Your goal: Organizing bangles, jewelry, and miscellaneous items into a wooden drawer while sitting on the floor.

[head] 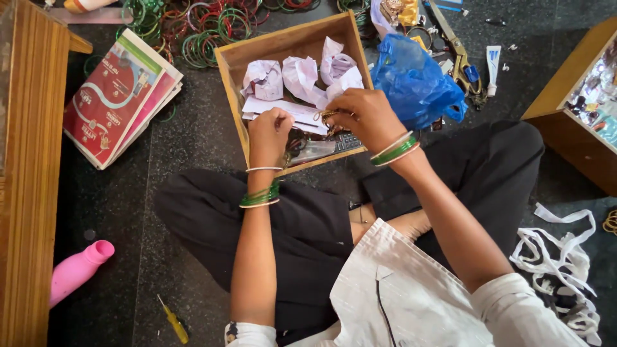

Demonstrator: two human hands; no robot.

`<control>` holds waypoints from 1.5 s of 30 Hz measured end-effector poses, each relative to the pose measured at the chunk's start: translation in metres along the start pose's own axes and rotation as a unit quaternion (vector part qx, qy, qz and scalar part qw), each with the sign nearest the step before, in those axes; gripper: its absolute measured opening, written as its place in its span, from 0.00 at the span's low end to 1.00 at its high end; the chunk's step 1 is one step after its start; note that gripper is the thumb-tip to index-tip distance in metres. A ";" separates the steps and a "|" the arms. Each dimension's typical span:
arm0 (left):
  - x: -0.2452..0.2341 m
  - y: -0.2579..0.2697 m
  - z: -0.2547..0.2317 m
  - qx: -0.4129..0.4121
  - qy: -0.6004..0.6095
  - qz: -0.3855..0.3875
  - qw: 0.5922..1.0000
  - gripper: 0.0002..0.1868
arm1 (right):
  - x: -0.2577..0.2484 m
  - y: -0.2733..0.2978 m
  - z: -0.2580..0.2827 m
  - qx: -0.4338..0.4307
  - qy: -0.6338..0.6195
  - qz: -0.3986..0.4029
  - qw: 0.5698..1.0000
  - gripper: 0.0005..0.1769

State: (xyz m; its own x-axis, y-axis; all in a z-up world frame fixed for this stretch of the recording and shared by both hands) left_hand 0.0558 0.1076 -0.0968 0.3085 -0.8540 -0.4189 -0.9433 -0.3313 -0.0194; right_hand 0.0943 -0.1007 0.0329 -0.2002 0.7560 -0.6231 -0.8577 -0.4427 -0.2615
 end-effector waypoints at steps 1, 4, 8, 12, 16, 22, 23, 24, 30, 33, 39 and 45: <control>-0.002 0.003 -0.006 0.037 -0.032 -0.026 0.998 0.10 | -0.006 -0.002 0.010 -0.053 0.034 -0.007 0.998 0.09; 0.005 0.006 -0.020 0.069 0.031 0.001 0.997 0.11 | -0.016 -0.009 0.025 -0.060 0.031 -0.007 0.998 0.07; 0.051 0.005 0.019 -0.026 0.230 0.097 0.968 0.16 | -0.026 -0.018 0.041 0.035 -0.074 0.043 0.996 0.09; 0.070 0.015 0.014 -0.228 0.417 0.199 0.857 0.28 | -0.040 -0.017 0.059 -0.070 -0.044 0.034 0.996 0.11; 0.069 0.025 -0.009 -0.296 0.472 0.284 0.780 0.32 | -0.063 -0.010 0.076 -0.032 -0.143 0.019 0.989 0.12; 0.042 0.051 -0.104 -0.263 0.686 0.327 0.595 0.36 | -0.100 -0.001 0.110 -0.083 -0.074 0.010 0.994 0.15; 0.047 0.054 -0.104 -0.264 0.683 0.330 0.595 0.36 | -0.101 0.005 0.108 -0.082 -0.073 0.006 0.994 0.15; 0.050 0.056 -0.106 -0.254 0.739 0.340 0.524 0.35 | -0.101 0.011 0.107 -0.105 -0.049 0.020 0.993 0.14; 0.042 0.075 -0.175 -0.264 0.769 0.325 0.482 0.35 | -0.090 0.073 0.042 -0.034 -0.156 -0.143 0.977 0.13; 0.043 0.090 -0.217 -0.278 0.731 0.331 0.527 0.38 | -0.056 0.116 -0.033 0.155 -0.408 -0.282 0.854 0.12; 0.072 0.113 -0.254 -0.268 0.684 0.372 0.567 0.48 | -0.016 0.160 -0.051 0.285 -0.815 -0.199 0.463 0.25; 0.115 0.130 -0.264 -0.230 0.646 0.383 0.619 0.48 | -0.047 0.185 -0.043 0.252 -0.872 -0.212 0.363 0.26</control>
State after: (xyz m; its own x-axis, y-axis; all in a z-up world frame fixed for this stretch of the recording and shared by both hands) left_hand 0.0012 -0.1393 0.0922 -0.0877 -0.3412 0.9359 -0.8307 0.5436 0.1203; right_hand -0.0346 -0.2391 -0.0173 0.3817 0.0544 0.9227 -0.8762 -0.2967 0.3799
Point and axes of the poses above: each hand's wrist, its own y-axis away from the middle knuckle, its own x-axis out of the palm, z = x × y, the point moved 3 cm from there along -y, towards the middle knuckle, and after that the axes turned 10 degrees about -z, right-handed, at the moved point
